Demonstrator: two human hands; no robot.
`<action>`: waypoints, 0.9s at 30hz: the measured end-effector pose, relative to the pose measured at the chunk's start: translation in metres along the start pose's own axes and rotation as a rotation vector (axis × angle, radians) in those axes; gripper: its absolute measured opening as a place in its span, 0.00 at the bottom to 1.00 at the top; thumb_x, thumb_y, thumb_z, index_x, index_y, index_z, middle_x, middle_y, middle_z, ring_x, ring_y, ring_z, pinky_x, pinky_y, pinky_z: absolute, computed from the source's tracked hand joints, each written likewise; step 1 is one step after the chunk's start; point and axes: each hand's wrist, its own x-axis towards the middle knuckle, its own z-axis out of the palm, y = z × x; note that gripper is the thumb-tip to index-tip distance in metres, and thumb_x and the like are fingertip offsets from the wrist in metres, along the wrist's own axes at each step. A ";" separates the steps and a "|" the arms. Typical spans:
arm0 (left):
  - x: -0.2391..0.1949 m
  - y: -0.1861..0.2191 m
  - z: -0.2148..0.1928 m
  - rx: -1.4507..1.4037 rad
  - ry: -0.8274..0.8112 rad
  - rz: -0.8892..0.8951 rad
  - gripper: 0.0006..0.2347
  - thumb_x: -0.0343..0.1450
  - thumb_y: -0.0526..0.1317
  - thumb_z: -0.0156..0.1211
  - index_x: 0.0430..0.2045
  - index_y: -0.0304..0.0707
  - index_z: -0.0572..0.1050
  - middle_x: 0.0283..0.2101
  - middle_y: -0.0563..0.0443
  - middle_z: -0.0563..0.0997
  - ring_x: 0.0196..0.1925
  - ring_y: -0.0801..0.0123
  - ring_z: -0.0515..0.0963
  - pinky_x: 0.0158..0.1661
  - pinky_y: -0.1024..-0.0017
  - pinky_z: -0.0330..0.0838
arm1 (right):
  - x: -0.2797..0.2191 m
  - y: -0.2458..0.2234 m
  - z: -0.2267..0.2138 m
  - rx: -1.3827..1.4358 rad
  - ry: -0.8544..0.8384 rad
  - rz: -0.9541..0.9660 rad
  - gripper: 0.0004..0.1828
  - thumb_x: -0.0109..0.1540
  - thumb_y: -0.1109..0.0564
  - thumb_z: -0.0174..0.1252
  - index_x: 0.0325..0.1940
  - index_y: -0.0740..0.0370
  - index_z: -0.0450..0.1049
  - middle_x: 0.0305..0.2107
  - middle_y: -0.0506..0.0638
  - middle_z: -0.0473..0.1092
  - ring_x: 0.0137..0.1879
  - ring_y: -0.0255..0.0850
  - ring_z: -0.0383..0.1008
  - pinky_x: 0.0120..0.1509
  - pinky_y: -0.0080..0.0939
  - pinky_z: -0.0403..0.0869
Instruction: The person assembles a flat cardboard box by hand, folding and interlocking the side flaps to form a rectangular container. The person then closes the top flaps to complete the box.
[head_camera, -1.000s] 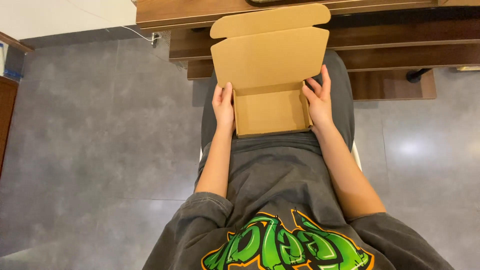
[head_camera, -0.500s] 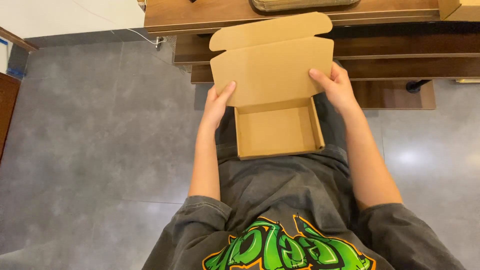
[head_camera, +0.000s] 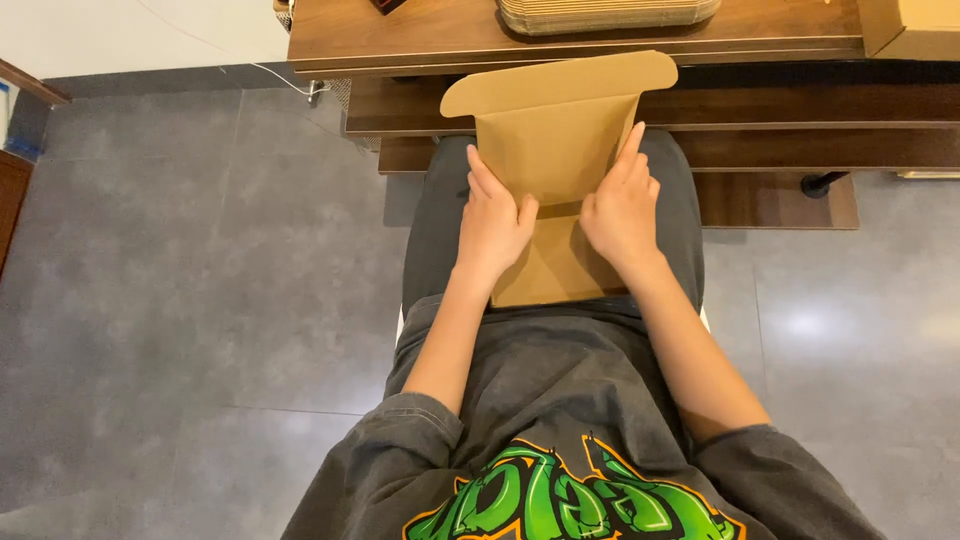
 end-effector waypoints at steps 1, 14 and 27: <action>0.002 -0.001 0.005 0.061 0.036 -0.022 0.38 0.68 0.38 0.51 0.65 0.17 0.32 0.57 0.20 0.59 0.57 0.31 0.69 0.57 0.48 0.67 | 0.000 0.002 0.007 -0.041 0.004 0.010 0.51 0.52 0.73 0.51 0.72 0.77 0.28 0.47 0.68 0.58 0.55 0.66 0.62 0.64 0.61 0.60; 0.033 -0.061 -0.049 -1.104 -0.012 -0.373 0.28 0.70 0.46 0.61 0.64 0.38 0.61 0.62 0.37 0.68 0.61 0.51 0.72 0.58 0.54 0.69 | 0.026 0.020 -0.052 1.538 -0.050 0.564 0.15 0.61 0.45 0.61 0.46 0.55 0.74 0.40 0.46 0.76 0.45 0.37 0.80 0.51 0.40 0.79; 0.043 -0.067 -0.011 -0.712 0.378 0.168 0.19 0.73 0.29 0.55 0.58 0.50 0.70 0.43 0.47 0.83 0.48 0.74 0.79 0.51 0.73 0.76 | 0.024 0.030 -0.022 0.737 0.408 -0.212 0.28 0.68 0.71 0.56 0.68 0.58 0.57 0.51 0.60 0.69 0.58 0.47 0.69 0.65 0.54 0.67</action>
